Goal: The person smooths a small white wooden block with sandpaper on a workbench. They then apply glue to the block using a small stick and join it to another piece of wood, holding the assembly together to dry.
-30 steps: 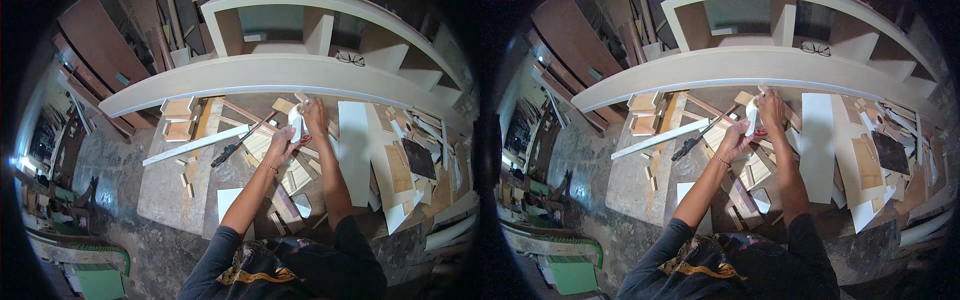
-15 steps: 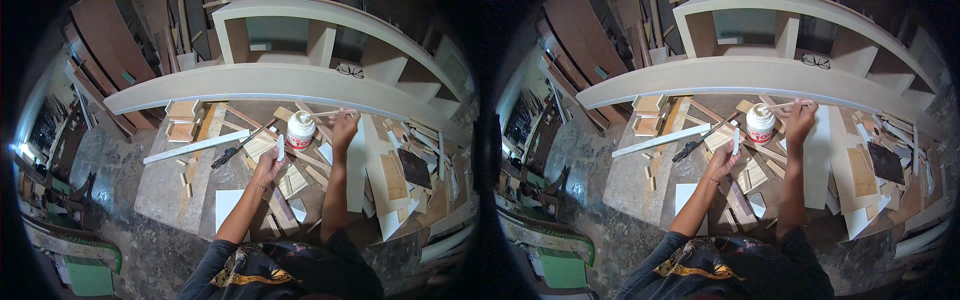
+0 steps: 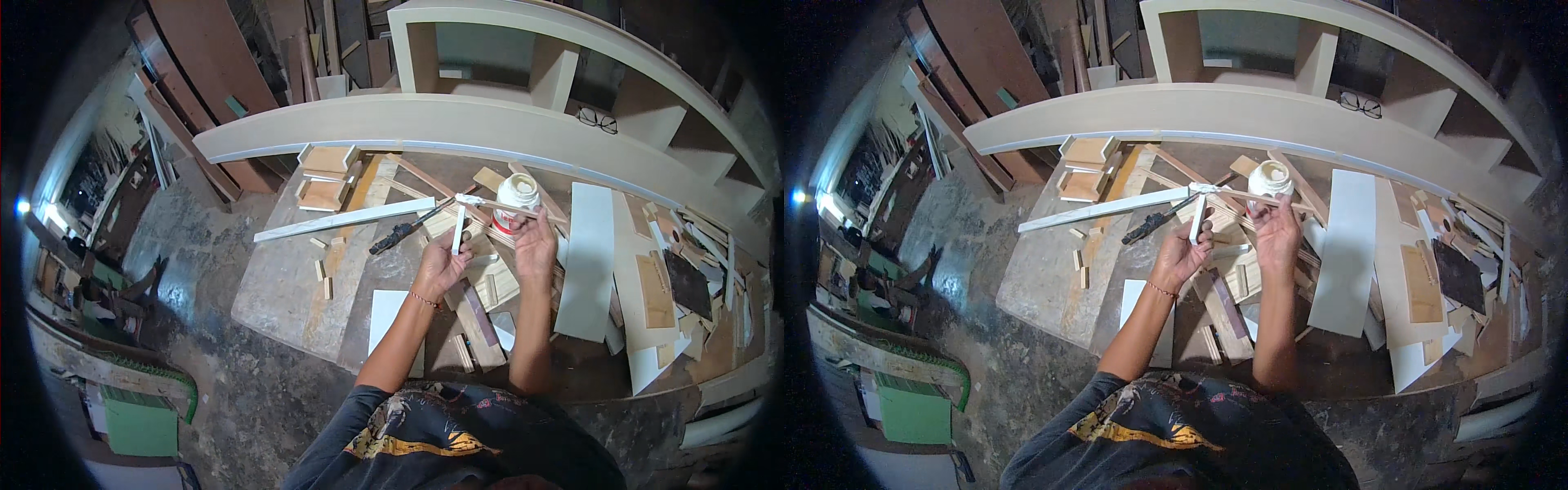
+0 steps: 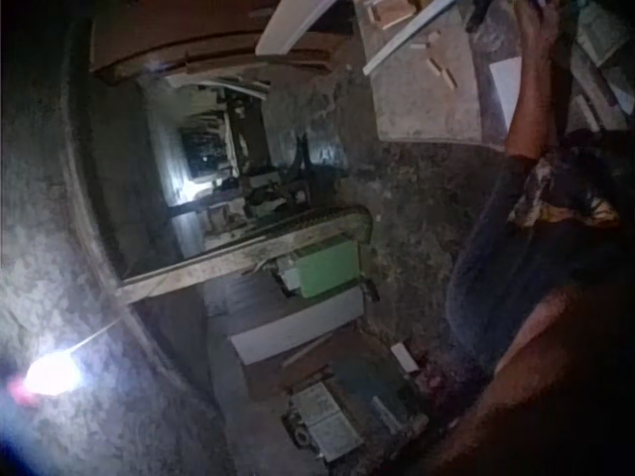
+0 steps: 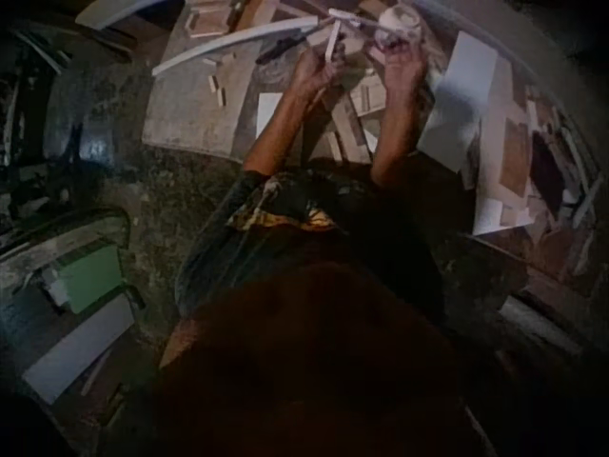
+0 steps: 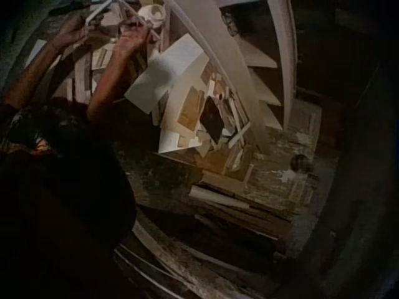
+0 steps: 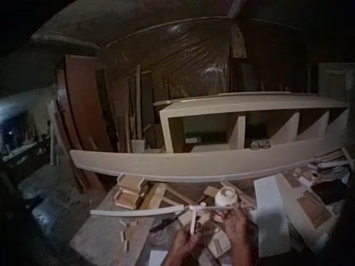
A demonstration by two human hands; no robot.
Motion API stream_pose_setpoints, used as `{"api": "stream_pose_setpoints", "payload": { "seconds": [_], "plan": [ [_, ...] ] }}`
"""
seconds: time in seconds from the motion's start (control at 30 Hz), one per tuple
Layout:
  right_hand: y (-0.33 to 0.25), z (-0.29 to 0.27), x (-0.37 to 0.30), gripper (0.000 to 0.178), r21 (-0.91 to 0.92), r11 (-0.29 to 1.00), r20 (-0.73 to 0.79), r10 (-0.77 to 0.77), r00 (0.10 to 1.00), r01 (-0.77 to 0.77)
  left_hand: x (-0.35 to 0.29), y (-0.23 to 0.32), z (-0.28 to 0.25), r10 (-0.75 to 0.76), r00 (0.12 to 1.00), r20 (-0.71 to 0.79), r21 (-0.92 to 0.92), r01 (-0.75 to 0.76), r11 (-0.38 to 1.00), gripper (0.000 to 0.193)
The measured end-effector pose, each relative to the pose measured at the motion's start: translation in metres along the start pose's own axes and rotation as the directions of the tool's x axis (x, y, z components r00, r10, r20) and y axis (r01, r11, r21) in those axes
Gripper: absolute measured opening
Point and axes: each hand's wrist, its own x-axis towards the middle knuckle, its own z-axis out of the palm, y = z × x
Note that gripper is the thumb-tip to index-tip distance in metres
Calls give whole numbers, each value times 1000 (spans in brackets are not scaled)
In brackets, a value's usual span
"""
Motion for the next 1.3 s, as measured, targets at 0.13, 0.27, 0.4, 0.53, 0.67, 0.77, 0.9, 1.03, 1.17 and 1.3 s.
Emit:
{"api": "stream_pose_setpoints", "payload": {
  "seconds": [0.13,0.27,0.4,0.53,0.67,0.77,0.9,1.03,1.17,1.3],
  "plan": [
    [15,3,-6,23,19,996,54,89,995,-90,-14,5,-4,26,999,19,-82,-24,996,31],
    [25,3,-17,21,-86,993,-38,83,996,-86,-32,12,-5,30,999,13,-90,-28,996,29],
    [35,1,-25,19,-6,987,-2,159,987,-159,-45,19,0,163,982,-97,29,-161,986,20],
    [37,2,-23,21,60,980,-2,191,982,-191,-52,17,8,446,890,-89,546,-331,769,45],
    [43,-2,-21,20,115,971,-16,212,977,-209,-53,18,8,645,761,63,788,-435,436,61],
    [46,-5,-22,19,121,966,-14,231,973,-228,-53,17,-1,615,786,67,788,-420,450,57],
    [48,-9,-23,19,81,967,-16,243,970,-241,-56,17,6,451,890,-70,550,-343,762,50],
    [50,-5,-24,19,47,971,-35,236,971,-234,-57,16,6,450,890,-70,515,-354,781,45],
    [52,-9,-22,20,38,971,-18,238,971,-237,-58,18,2,357,934,-22,385,-322,865,42],
    [53,-11,-22,22,9,971,-14,238,971,-238,-57,18,-5,283,959,-22,286,-265,921,40]
  ]
}}
